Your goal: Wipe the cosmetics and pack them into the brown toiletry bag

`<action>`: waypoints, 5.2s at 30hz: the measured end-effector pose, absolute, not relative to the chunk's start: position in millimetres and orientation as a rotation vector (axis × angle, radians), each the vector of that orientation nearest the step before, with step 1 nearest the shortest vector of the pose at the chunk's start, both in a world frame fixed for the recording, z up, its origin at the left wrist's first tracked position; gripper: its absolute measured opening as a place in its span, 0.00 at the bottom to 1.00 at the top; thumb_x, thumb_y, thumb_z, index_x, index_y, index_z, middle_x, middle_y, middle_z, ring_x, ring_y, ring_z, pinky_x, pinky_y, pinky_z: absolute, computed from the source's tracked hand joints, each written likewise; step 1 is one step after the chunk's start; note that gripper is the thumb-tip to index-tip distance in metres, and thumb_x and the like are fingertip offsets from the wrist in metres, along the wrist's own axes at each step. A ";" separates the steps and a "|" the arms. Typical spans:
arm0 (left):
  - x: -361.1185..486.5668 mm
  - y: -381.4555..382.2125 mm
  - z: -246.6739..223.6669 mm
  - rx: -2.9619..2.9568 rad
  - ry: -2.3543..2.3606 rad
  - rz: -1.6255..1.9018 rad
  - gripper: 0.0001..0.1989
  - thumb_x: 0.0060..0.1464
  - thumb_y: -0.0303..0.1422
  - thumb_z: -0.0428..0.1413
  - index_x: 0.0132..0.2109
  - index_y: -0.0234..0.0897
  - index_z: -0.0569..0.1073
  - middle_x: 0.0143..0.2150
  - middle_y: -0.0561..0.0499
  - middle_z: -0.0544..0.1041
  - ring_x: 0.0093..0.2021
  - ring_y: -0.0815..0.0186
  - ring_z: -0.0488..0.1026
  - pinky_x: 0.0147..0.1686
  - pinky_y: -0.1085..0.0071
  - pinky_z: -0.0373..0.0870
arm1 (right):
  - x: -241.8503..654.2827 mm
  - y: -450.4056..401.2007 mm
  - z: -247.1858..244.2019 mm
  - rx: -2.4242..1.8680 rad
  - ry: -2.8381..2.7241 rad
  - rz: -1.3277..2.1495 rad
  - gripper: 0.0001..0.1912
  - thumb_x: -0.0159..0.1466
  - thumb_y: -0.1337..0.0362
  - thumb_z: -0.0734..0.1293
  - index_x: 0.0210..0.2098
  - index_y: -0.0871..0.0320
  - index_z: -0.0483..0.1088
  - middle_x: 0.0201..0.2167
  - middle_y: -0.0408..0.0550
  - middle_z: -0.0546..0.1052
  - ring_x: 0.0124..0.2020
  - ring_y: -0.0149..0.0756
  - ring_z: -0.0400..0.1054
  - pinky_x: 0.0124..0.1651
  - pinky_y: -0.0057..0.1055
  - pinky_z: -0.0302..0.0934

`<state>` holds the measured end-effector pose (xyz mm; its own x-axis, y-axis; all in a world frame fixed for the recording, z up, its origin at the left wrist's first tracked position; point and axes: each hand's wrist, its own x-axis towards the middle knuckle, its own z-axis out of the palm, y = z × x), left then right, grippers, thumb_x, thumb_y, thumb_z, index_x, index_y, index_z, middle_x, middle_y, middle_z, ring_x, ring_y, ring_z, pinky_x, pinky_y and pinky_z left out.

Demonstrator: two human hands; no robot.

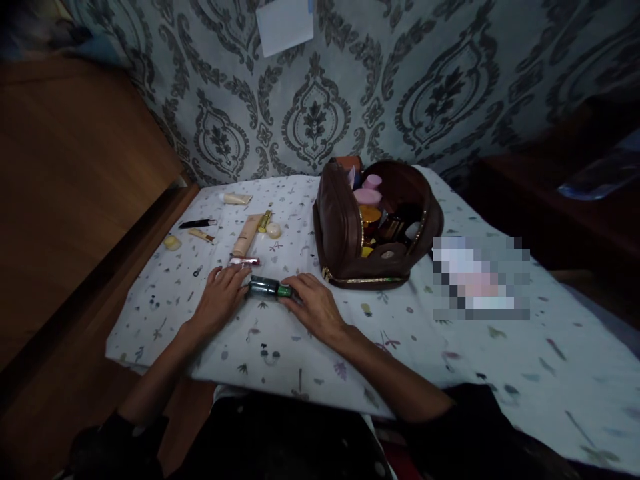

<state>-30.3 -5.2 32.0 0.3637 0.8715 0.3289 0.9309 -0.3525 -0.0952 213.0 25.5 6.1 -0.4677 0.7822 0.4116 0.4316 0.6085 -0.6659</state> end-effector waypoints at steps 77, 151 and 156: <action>134.0 70.5 122.1 -2.500 -0.909 -0.516 0.19 0.62 0.23 0.43 0.57 0.38 0.65 0.34 0.51 0.67 0.29 0.66 0.66 0.24 0.73 0.60 | 371.6 135.2 190.6 -1.137 -1.898 -0.095 0.13 0.69 0.59 0.58 0.38 0.62 0.68 0.29 0.46 0.71 0.31 0.34 0.62 0.37 0.31 0.52; 132.6 69.0 114.9 -2.580 -1.033 -0.529 0.23 0.61 0.22 0.44 0.61 0.40 0.63 0.34 0.51 0.68 0.32 0.66 0.67 0.28 0.73 0.62 | 328.9 165.7 166.5 -1.224 -2.685 0.107 0.15 0.64 0.63 0.60 0.38 0.68 0.74 0.36 0.63 0.79 0.42 0.47 0.74 0.40 0.36 0.62; 133.1 69.7 114.7 -2.566 -1.013 -0.537 0.24 0.60 0.22 0.44 0.62 0.40 0.62 0.35 0.51 0.68 0.32 0.66 0.68 0.29 0.73 0.63 | 333.1 167.1 170.7 -1.215 -2.727 0.148 0.17 0.62 0.57 0.61 0.35 0.65 0.75 0.35 0.59 0.78 0.37 0.45 0.73 0.34 0.34 0.59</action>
